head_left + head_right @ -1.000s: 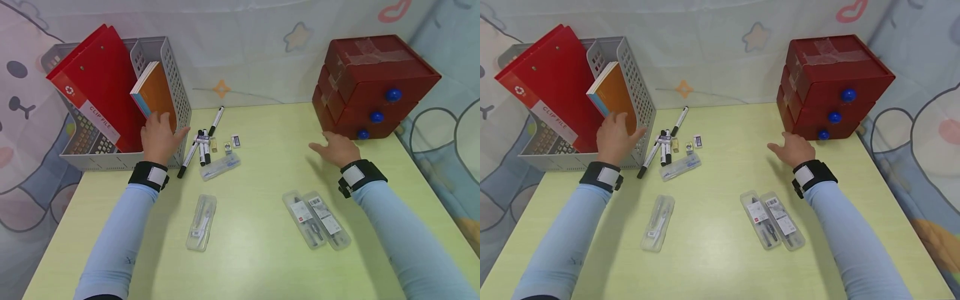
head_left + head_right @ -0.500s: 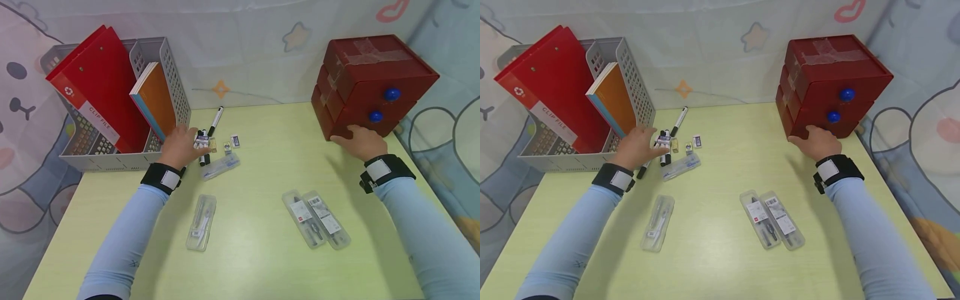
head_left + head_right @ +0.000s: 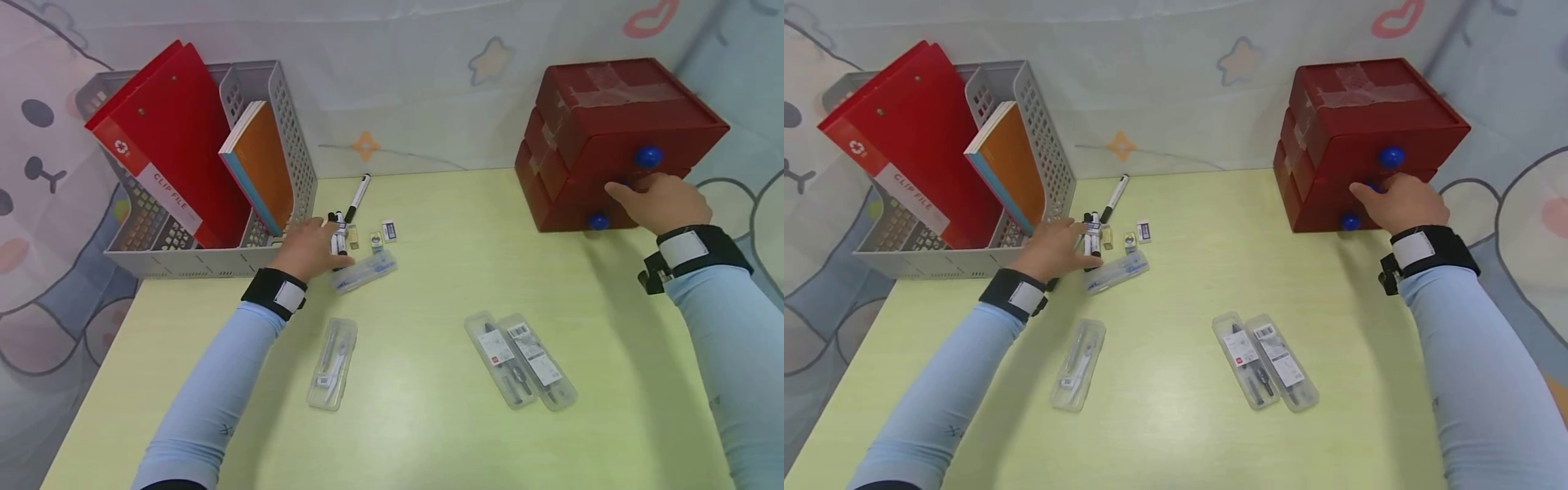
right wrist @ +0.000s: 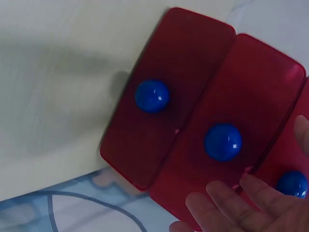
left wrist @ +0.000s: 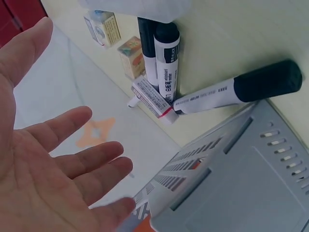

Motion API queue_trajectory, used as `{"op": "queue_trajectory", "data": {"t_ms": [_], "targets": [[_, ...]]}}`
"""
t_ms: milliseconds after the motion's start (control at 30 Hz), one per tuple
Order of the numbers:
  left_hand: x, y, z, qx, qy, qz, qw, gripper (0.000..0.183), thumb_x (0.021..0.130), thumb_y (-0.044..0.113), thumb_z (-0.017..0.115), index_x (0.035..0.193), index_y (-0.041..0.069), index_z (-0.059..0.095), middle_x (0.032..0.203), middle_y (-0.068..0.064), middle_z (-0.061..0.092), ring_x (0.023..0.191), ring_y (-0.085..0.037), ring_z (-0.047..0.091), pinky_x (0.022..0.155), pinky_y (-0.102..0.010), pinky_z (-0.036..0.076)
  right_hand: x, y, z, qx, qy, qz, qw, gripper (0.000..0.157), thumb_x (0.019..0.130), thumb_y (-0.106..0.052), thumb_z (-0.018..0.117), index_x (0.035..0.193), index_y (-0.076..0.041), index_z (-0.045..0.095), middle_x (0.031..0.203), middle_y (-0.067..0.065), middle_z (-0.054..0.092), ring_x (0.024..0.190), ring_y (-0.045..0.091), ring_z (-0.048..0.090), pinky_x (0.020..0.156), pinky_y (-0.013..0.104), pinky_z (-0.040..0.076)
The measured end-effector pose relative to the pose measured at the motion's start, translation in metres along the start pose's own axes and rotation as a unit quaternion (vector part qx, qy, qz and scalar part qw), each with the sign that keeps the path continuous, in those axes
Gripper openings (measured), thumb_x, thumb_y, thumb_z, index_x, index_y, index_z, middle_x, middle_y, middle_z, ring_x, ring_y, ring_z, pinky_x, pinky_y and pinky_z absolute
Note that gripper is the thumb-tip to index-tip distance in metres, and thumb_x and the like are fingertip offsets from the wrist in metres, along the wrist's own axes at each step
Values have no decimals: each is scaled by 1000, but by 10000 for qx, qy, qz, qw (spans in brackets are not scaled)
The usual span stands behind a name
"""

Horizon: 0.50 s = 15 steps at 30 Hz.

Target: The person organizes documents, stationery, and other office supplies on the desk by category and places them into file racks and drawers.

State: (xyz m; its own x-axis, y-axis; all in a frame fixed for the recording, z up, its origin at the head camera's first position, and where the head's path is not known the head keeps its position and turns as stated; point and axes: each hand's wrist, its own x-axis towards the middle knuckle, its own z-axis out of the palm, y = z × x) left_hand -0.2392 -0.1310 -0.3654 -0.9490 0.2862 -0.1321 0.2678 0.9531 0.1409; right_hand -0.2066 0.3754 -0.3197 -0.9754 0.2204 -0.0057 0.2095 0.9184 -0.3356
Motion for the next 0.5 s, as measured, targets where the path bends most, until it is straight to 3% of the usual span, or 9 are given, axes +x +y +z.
{"op": "queue_trajectory", "data": {"t_ms": [133, 233, 500], "targets": [[0, 0, 3, -275, -57, 51, 9996, 78, 73, 49, 70, 134, 8, 43, 132, -18, 41, 121, -35, 36, 99, -50, 28, 7, 0, -12, 3, 89, 369, 9993, 78, 82, -68, 34, 88, 5, 59, 68, 17, 58, 65, 34, 48, 45, 40, 38], [0, 0, 5, -542, -152, -25, 9984, 80, 72, 46, 72, 135, 10, 40, 134, -18, 39, 120, -35, 37, 96, -51, 32, 12, -3, -16, -6, 250, 637, 9977, 77, 83, -67, 32, 87, 6, 56, 73, 22, 58, 68, 37, 48, 47, 41, 38], [-3, -3, 9, -696, -239, -95, 9972, 78, 71, 45, 73, 134, 11, 43, 133, -16, 40, 118, -34, 39, 94, -50, 34, 16, -12, -19, 148, 404, 899, 9950, 67, 87, -62, 29, 81, 2, 50, 62, 15, 52, 58, 31, 45, 44, 36, 38]]}}
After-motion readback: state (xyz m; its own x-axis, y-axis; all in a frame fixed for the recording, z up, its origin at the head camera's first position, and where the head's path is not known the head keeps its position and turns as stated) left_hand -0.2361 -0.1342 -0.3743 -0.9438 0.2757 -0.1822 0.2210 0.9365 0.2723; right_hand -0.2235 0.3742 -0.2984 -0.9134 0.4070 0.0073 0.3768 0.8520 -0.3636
